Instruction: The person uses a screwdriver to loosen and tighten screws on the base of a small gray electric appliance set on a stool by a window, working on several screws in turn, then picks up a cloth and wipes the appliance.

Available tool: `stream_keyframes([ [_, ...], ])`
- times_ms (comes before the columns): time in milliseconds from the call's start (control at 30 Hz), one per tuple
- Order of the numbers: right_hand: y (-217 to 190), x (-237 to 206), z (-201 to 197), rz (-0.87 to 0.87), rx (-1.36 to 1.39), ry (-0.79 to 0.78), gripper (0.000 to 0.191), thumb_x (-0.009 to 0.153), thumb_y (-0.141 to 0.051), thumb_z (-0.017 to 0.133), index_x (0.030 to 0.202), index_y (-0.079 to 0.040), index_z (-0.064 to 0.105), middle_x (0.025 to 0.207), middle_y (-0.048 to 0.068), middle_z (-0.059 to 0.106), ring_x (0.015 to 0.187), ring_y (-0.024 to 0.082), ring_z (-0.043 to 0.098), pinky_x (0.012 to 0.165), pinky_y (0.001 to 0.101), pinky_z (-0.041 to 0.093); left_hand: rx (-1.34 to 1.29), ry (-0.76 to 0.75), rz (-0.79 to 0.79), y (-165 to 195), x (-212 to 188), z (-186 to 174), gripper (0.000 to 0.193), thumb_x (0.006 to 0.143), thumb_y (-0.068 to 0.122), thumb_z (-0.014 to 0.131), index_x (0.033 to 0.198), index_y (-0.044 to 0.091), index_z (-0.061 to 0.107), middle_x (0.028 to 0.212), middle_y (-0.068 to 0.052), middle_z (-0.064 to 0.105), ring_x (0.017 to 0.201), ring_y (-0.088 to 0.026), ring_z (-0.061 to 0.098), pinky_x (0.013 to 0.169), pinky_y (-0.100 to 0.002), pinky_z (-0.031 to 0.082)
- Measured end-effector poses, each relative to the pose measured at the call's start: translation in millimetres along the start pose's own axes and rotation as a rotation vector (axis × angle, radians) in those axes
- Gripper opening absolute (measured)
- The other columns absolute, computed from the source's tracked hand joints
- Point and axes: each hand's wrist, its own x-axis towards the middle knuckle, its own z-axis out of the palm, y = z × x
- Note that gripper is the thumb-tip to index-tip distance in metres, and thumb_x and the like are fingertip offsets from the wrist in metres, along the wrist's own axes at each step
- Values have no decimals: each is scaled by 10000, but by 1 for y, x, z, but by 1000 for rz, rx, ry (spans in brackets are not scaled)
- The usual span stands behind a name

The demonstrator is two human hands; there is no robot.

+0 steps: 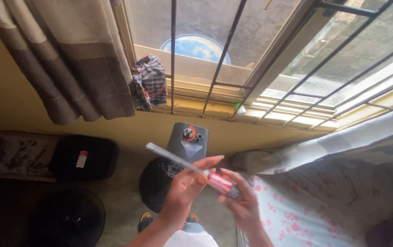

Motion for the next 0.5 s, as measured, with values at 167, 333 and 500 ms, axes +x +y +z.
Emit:
stream_keyframes([
  [167,16,14,-51,-20,216,278,476,907,-130,716,1349,9,611,960,79,680,779,138,618,681,272,503,-513,-258,-445,0,-1,-17,704,898,370,671,1487,55,451,1472,-201,560,1345,-284,573,1133,-462,464],
  [333,37,78,-75,89,-137,356,426,923,-179,749,1317,-27,698,973,29,594,805,103,482,672,249,368,-687,-390,-460,-21,-34,-37,606,1022,389,612,1443,-35,511,1357,-319,615,1279,-410,603,1139,-521,466],
  [500,88,178,-63,-194,-592,117,390,924,-284,730,1221,-35,683,1086,109,678,1011,212,654,893,333,502,-775,-338,-424,-37,-54,-46,607,999,431,607,1416,-4,535,1387,-283,614,1322,-393,594,1161,-511,464],
])
